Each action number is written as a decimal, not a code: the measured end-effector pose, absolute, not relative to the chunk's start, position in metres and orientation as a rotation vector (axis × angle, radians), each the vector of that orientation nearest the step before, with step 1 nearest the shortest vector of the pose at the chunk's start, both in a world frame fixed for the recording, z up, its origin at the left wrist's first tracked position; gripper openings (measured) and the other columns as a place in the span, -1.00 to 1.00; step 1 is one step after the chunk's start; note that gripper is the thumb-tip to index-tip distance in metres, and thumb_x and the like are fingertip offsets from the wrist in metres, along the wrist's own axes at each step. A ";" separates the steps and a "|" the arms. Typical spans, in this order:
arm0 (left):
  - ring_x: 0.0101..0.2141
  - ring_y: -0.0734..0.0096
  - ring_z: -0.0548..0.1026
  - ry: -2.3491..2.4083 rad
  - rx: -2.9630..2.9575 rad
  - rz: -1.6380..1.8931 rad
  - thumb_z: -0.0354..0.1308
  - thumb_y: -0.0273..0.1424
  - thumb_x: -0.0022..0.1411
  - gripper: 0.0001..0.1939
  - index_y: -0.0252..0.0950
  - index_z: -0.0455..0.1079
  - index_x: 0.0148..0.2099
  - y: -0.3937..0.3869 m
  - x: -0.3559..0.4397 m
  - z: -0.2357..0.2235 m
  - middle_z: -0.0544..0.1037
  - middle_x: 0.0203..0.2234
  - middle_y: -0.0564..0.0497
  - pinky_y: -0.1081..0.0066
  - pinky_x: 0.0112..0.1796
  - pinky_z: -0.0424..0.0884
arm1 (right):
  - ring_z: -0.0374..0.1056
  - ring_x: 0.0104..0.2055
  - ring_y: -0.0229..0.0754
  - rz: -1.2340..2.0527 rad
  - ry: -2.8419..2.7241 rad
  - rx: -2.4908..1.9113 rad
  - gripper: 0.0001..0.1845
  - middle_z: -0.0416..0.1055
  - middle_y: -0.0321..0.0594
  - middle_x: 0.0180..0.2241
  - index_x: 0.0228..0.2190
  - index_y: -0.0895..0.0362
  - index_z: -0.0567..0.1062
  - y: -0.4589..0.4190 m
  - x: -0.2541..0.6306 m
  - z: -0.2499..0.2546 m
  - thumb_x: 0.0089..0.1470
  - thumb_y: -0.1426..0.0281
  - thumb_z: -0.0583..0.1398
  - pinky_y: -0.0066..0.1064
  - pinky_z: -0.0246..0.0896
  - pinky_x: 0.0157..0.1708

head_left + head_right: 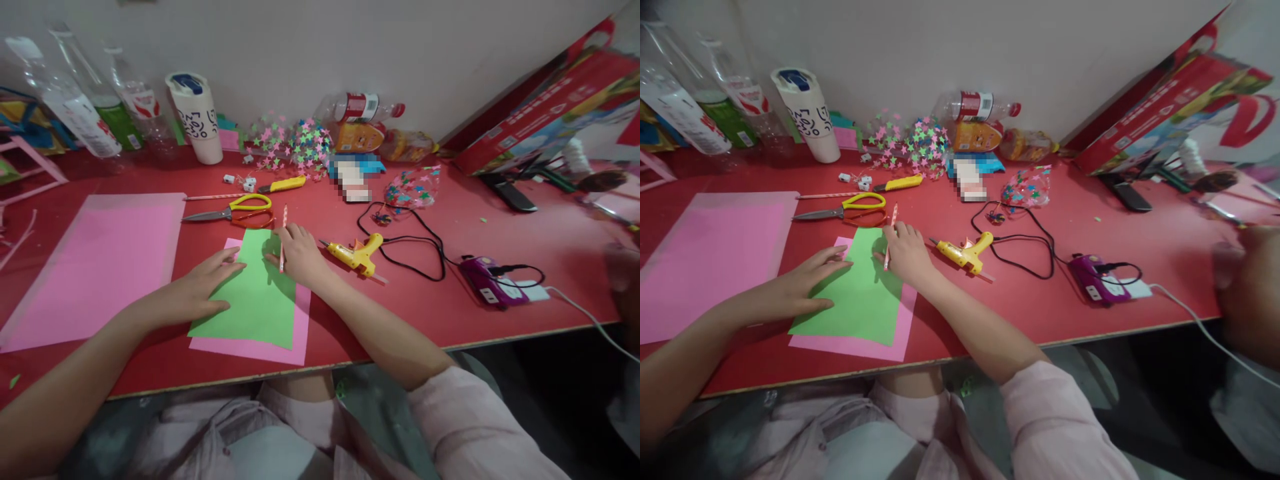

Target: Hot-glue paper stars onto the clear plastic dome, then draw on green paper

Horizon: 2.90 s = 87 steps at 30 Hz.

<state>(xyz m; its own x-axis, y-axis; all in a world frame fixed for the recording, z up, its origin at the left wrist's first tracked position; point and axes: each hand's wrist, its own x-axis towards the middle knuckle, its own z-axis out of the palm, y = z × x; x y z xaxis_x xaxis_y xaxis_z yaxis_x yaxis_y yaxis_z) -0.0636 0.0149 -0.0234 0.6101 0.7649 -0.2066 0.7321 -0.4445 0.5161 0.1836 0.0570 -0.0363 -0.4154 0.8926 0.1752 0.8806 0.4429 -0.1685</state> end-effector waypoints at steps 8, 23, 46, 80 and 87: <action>0.32 -0.12 -0.04 1.501 2.249 0.084 0.16 -0.14 0.08 -0.20 -0.42 0.11 0.29 0.014 -0.058 -0.023 -0.05 0.35 -0.32 0.02 0.26 -0.03 | 0.28 -0.02 0.13 0.051 -2.545 -1.465 -0.45 0.33 0.15 0.02 0.05 0.26 0.29 0.029 0.183 -0.027 0.12 0.22 0.20 -0.10 0.24 -0.12; 0.35 0.00 -0.11 1.288 2.380 -0.022 0.02 0.02 0.18 -0.10 -0.45 -0.10 0.37 0.022 -0.042 -0.025 -0.03 0.35 -0.31 -0.09 0.28 -0.30 | 0.32 -0.06 0.05 -0.056 -2.749 -1.635 -0.48 0.25 0.11 0.16 0.09 0.25 0.27 -0.019 0.169 -0.006 0.21 0.19 0.08 -0.28 0.25 -0.36; 0.32 0.05 0.00 1.078 2.771 0.091 -0.04 -0.01 0.29 -0.28 -0.43 0.09 0.30 -0.008 -0.031 -0.043 0.10 0.32 -0.29 0.04 0.27 -0.09 | 0.36 -0.40 -0.25 0.952 -1.832 -1.185 -0.78 0.43 -0.27 -0.46 -0.35 0.12 0.46 0.029 0.197 -0.001 0.15 0.25 0.11 -0.39 0.24 -0.35; -0.07 -0.29 0.50 1.415 2.733 -0.406 -0.01 0.02 0.27 -0.19 -0.74 0.29 0.13 -0.019 0.026 -0.007 0.41 0.00 -0.68 0.07 -0.24 0.46 | 0.20 -0.51 -0.35 1.355 -1.802 -1.187 -0.89 0.32 -0.37 -0.55 -0.48 0.13 0.37 0.068 0.153 -0.030 -0.02 0.36 0.20 -0.47 0.10 -0.49; 0.00 -0.30 0.46 1.534 2.753 -0.448 0.02 0.02 0.25 -0.24 -0.62 0.31 0.17 -0.028 0.028 -0.012 0.42 0.05 -0.56 0.06 -0.23 0.47 | 0.21 -0.48 -0.36 1.299 -1.895 -1.132 -0.95 0.36 -0.36 -0.50 -0.46 0.12 0.39 0.063 0.151 -0.032 -0.05 0.41 0.19 -0.49 0.11 -0.47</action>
<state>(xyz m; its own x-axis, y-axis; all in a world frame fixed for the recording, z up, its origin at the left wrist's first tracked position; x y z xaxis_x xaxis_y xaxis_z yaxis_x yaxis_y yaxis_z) 0.0281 -0.0284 -0.0123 0.4961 0.8392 -0.2228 0.8273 -0.5348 -0.1719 0.1509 0.0626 -0.0317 -0.4774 0.8787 -0.0058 0.3224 0.1690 -0.9314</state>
